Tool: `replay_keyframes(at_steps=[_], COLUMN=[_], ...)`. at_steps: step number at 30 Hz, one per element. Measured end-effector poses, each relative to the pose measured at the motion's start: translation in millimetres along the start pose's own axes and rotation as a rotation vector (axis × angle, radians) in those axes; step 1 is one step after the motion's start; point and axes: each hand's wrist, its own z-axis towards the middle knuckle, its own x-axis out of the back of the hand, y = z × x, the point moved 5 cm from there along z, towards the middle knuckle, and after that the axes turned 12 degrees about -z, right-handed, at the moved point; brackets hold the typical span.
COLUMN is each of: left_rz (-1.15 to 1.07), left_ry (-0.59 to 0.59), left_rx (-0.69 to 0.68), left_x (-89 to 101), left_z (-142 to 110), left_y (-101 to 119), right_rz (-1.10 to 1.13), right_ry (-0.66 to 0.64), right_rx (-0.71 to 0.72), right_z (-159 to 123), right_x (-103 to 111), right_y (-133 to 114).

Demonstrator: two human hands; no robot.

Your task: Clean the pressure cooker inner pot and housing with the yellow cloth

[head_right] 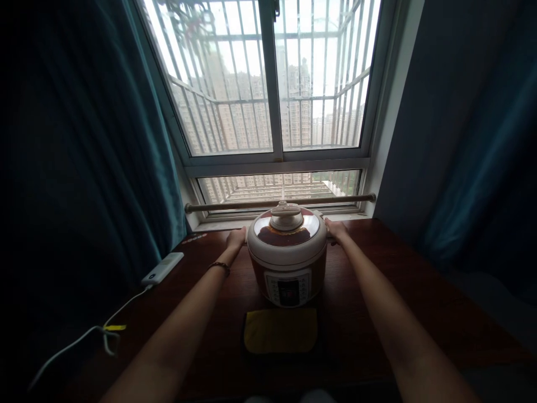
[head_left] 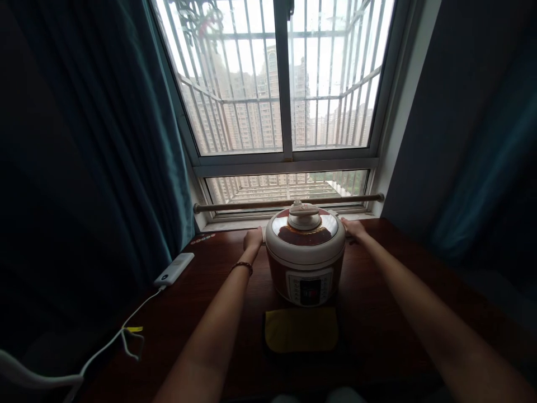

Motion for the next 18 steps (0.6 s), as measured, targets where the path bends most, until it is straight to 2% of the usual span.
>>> replay_keyframes(at_steps=[11, 18], left_rz=[-0.011, -0.037], left_ry=[-0.039, -0.027], left_rx=[0.020, -0.010], left_x=[-4.2, -3.3], left_z=[3.1, 4.7], left_y=[-2.4, -4.4], right_rz=[0.095, 0.161], right_ry=[-0.048, -0.092], right_rx=[0.018, -0.020], right_z=[-5.9, -5.9], right_x=[0.2, -4.2], right_y=[1.8, 7.5])
